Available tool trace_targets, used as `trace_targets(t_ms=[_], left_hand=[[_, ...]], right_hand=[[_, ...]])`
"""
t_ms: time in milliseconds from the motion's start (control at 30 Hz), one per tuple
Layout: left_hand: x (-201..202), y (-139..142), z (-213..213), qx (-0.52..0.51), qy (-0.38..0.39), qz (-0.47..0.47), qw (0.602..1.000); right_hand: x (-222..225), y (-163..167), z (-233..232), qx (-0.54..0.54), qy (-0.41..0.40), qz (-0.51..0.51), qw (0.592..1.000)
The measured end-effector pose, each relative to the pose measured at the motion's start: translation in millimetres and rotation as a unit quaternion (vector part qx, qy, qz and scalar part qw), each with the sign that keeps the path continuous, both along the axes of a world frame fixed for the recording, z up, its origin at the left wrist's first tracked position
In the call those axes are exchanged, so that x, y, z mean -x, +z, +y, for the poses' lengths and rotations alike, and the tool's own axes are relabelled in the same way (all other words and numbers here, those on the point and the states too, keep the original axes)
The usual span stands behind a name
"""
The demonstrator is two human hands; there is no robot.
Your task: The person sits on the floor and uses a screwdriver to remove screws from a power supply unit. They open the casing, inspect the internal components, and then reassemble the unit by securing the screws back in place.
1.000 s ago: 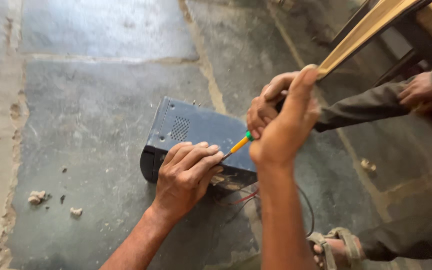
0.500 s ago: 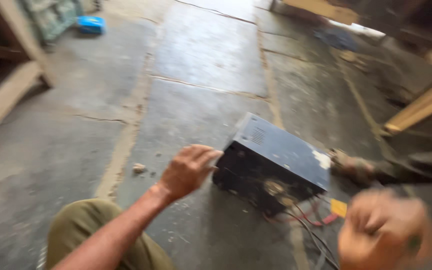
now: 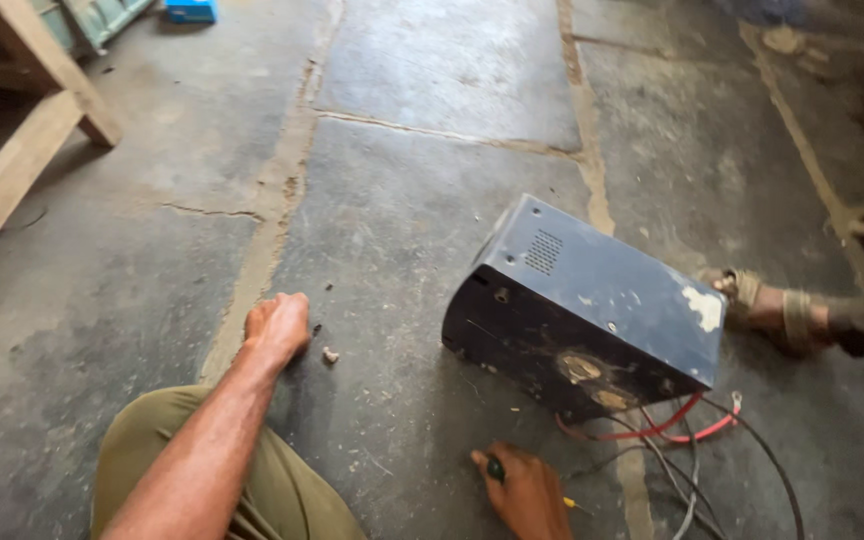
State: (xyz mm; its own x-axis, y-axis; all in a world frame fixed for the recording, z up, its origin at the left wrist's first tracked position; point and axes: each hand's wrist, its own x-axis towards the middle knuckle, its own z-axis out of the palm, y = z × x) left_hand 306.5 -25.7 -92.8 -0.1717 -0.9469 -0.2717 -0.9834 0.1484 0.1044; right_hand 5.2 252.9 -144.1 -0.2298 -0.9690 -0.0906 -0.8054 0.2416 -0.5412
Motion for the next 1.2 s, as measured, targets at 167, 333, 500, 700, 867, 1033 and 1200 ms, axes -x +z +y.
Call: trace_targets(t_ms=[167, 333, 500, 700, 867, 1033, 1200], left_hand=[[6, 2, 1, 0.010, -0.002, 0.000, 1.000], [10, 15, 5, -0.068, 0.032, 0.005, 0.997], [11, 28, 13, -0.043, 0.069, 0.176, 0.981], [44, 86, 41, -0.055, 0.103, 0.530, 0.840], [115, 142, 78, 0.123, -0.064, 0.582, 0.801], [153, 179, 74, 0.279, -0.192, 0.482, 0.808], [162, 187, 65, 0.235, -0.186, 0.425, 0.854]], right_hand=[[-5, 25, -6, 0.021, 0.018, -0.017, 0.999], [-3, 19, 0, -0.027, 0.057, -0.051, 0.997], [4, 7, 4, -0.042, 0.063, -0.041, 0.996], [5, -3, 8, -0.105, 0.026, -0.067, 0.992], [5, -4, 5, -0.085, 0.038, -0.047, 0.995], [8, -1, 5, -0.094, 0.025, -0.051, 0.994], [11, -2, 5, -0.036, 0.035, -0.054, 0.997]])
